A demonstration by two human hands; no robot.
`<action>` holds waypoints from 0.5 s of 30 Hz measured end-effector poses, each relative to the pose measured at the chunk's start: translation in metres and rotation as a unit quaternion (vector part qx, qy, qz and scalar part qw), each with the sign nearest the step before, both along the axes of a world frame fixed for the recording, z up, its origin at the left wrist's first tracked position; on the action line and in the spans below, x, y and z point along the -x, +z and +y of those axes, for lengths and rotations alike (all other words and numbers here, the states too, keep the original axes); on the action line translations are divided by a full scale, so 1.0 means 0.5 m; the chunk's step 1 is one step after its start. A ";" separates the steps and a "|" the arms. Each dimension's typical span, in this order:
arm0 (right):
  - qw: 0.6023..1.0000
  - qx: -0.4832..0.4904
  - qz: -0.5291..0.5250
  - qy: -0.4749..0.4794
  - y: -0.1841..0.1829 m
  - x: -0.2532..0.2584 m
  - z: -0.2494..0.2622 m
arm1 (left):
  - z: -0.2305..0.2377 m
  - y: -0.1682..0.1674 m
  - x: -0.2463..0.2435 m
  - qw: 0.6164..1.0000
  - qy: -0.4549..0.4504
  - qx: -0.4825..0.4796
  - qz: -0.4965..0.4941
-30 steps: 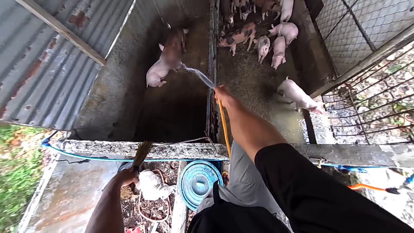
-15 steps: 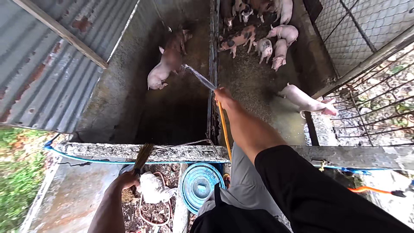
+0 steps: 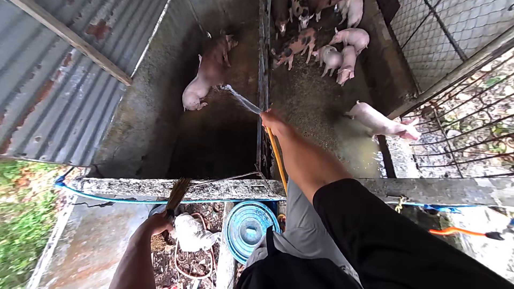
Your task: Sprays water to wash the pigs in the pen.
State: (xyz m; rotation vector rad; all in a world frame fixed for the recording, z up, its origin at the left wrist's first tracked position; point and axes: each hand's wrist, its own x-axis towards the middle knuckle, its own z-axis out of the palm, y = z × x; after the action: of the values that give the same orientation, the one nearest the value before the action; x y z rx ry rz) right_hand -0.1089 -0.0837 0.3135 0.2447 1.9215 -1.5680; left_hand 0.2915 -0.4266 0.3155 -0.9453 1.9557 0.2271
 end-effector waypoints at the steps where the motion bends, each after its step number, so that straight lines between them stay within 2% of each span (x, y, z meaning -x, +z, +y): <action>1: 1.000 0.005 0.001 -0.003 0.005 0.002 0.000 | -0.001 0.002 0.002 1.000 -0.001 0.000 0.002; 15: 0.995 0.073 0.015 -0.070 0.052 0.013 -0.004 | 0.000 0.002 0.002 1.000 -0.002 -0.003 -0.005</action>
State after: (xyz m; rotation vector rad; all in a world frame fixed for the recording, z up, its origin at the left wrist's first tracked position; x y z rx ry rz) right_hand -0.1151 -0.0858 0.3397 0.3002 1.8366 -1.8043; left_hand 0.2905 -0.4267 0.3166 -0.9358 1.9462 0.2251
